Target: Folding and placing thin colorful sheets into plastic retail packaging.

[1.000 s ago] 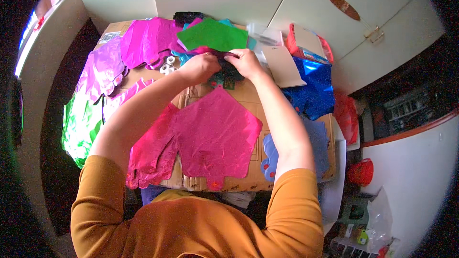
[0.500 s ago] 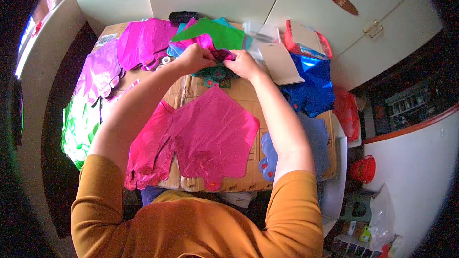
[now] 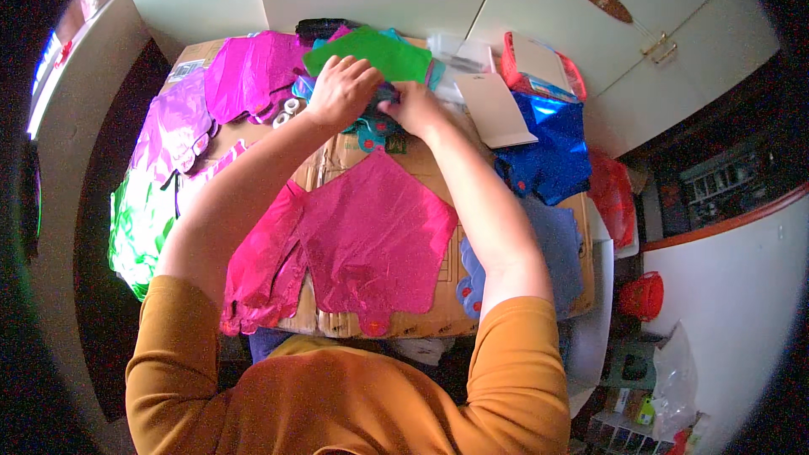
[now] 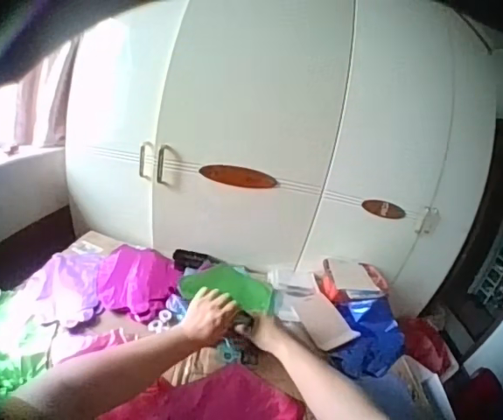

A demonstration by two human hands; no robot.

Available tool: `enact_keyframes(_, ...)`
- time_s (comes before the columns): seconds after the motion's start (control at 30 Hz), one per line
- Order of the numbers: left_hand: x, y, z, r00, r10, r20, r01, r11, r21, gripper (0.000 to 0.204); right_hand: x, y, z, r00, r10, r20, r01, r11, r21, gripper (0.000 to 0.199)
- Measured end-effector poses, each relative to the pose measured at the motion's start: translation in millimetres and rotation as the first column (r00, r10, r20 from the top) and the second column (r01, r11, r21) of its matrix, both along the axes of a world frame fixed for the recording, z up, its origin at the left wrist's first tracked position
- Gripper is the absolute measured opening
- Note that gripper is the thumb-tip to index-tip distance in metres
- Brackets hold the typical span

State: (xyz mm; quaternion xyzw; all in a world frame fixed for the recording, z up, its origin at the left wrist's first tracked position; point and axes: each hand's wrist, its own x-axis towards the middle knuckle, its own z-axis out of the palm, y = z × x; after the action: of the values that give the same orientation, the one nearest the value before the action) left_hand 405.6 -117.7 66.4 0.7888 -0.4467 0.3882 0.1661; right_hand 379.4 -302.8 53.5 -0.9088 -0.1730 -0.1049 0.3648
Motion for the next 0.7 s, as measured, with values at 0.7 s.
enact_keyframes(0.7,-38.3,-16.1,-23.0,0.804,0.236,-0.546,-0.095,0.957,0.274,0.052,-3.2,-367.2,263.3,0.752,-0.655,-0.068,0.536,0.55,0.64,0.043)
